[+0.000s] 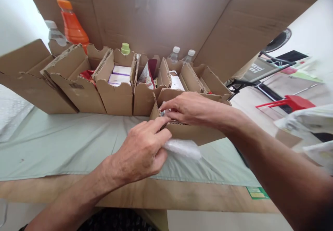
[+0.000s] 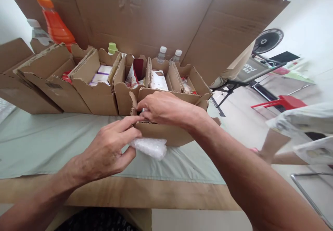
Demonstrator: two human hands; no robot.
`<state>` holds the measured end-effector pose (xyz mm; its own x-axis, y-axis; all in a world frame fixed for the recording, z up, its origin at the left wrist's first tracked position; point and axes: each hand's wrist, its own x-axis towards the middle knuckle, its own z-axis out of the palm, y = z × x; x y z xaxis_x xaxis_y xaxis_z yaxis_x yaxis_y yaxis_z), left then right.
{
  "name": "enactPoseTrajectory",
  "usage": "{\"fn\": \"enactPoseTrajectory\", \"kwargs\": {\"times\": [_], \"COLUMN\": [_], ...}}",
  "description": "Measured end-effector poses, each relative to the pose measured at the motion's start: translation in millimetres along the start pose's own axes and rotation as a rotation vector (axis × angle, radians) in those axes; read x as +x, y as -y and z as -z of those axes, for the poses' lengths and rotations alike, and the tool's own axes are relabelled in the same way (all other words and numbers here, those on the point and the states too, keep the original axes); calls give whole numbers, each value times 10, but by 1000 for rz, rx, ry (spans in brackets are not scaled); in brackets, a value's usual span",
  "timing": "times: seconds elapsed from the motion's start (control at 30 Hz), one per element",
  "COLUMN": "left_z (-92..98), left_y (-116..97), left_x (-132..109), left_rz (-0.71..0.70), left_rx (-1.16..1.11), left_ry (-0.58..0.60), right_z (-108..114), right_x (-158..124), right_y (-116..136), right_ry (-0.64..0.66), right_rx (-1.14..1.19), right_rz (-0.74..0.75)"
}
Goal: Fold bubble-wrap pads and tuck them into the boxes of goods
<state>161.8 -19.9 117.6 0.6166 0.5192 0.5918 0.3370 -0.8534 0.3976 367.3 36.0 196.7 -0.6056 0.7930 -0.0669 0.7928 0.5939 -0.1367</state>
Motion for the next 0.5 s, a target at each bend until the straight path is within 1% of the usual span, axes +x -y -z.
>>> {"fn": "enactPoseTrajectory", "kwargs": {"times": [0.07,0.1,0.23,0.33,0.37,0.4,0.47,0.5], "left_z": [-65,-91,-148,-135,-113,-81,2,46], "left_y": [14,17,4,-21,-33,-48,-89,-115], "left_x": [11,2,-13,8,5,-7,-55,-86], "left_rz": [29,46,75,87,104,126,176,202], "left_rx": [71,81,54,10,-35,-93,-217,-270], "left_ry": [-8,-14,-12,-4,-26,-63,-161,-201], "right_z": [-15,-20,-41,-22,7,48,159,216], "right_x": [17,3,-36,-43,-73,-129,-321,-449], "right_y": [-5,-10,-27,-40,-45,-47,-25,7], "right_ry": [46,49,38,54,19,-47,-230,-300], "right_rx": [-21,-31,-150,-158,-125,-74,72,166], "right_rz": [-1,-9,-95,-132,-142,-156,-200,-216]}}
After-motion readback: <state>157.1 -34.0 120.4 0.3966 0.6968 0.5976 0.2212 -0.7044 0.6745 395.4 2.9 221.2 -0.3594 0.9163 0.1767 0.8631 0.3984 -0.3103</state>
